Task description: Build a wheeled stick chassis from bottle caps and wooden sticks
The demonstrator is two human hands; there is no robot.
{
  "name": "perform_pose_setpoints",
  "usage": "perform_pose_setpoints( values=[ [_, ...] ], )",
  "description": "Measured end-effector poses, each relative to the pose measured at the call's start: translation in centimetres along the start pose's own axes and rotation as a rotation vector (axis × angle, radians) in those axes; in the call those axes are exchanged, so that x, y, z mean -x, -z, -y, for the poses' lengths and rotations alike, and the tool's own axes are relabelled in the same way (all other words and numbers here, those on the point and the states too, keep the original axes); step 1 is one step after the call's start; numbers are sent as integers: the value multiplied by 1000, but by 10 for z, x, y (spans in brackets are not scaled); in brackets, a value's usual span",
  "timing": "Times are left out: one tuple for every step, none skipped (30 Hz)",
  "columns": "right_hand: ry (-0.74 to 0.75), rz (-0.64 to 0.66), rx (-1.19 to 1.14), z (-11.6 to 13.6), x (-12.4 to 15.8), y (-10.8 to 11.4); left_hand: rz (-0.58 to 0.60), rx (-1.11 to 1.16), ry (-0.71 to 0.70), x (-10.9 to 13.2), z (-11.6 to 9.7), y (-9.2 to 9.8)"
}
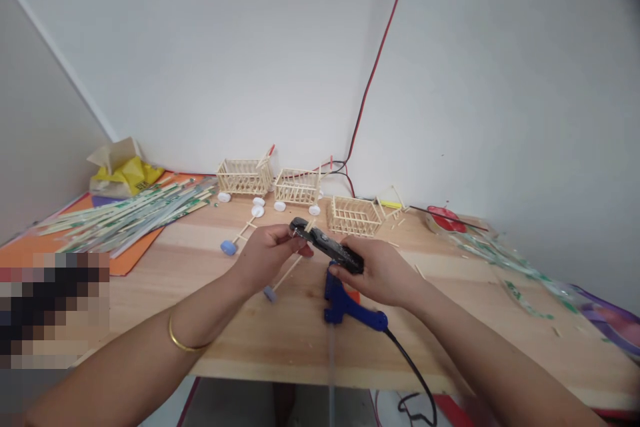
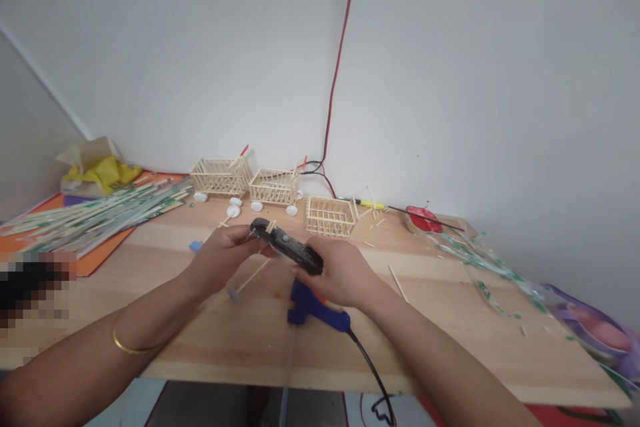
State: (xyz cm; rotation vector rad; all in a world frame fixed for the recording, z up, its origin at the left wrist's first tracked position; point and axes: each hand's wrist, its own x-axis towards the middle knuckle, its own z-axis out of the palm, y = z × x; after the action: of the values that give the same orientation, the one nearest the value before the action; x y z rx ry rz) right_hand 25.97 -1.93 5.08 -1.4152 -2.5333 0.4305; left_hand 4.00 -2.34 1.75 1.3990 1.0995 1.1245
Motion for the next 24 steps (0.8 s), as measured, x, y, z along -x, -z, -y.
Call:
perform_pose_setpoints(
  values=[
    [3, 13, 4, 0, -1, 0, 7, 50, 21, -1, 1, 0],
    [6, 27, 7, 0, -1, 0, 14, 97, 43, -1, 2, 0],
    [7, 39, 8, -1, -2, 1, 17, 137, 66, -2, 2, 0],
    [9, 51, 7, 0, -2, 1, 19, 170, 89, -2, 2, 1],
    [11, 60, 5, 0, -2, 2, 18, 194, 109, -2, 2, 1],
    [12, 67, 5, 0, -2, 3, 16, 212, 124, -2, 2, 1],
    [14, 71, 5, 0, -2, 3, 13, 225, 134, -2, 1, 1],
    [15, 74, 4, 0, -2, 3, 10, 234, 137, -2, 0, 1],
    [16, 77, 4, 0, -2, 3, 10, 240, 137, -2, 0, 1],
    [15, 80, 4, 0, -2, 3, 13, 245, 133, -2, -1, 1],
    [14, 82, 5, -1, -2, 2, 19, 252, 128, -2, -1, 1],
    [13, 88, 6, -1, -2, 1, 24, 259, 123, -2, -2, 0],
    [11, 94, 9, -1, -1, 0, 28, 267, 120, -1, -2, 0],
    [9, 101, 12, -2, -1, -1, 31, 273, 121, -1, -3, 0],
    [8, 107, 17, -2, 0, -3, 34, 278, 124, -1, -3, 0],
    [8, 112, 23, -2, 0, -4, 37, 283, 128, -1, -4, 0],
    [10, 113, 30, -2, 1, -5, 41, 288, 133, 0, -4, -1],
    [13, 113, 41, -3, 2, -5, 47, 293, 136, 0, -4, -1],
    [16, 110, 54, -2, 2, -5, 56, 297, 137, 0, -3, -1],
    [16, 112, 67, -2, 3, -4, 64, 300, 137, 0, -3, -2],
    [15, 117, 79, -2, 3, -3, 70, 303, 137, 0, -2, -2],
    [15, 121, 91, -1, 2, -2, 73, 305, 137, 0, -1, -2],
    [18, 123, 103, -1, 1, 0, 74, 309, 138, 0, 1, -2],
    [24, 126, 116, -1, 0, 2, 73, 313, 137, -1, 2, -2]
  ],
)
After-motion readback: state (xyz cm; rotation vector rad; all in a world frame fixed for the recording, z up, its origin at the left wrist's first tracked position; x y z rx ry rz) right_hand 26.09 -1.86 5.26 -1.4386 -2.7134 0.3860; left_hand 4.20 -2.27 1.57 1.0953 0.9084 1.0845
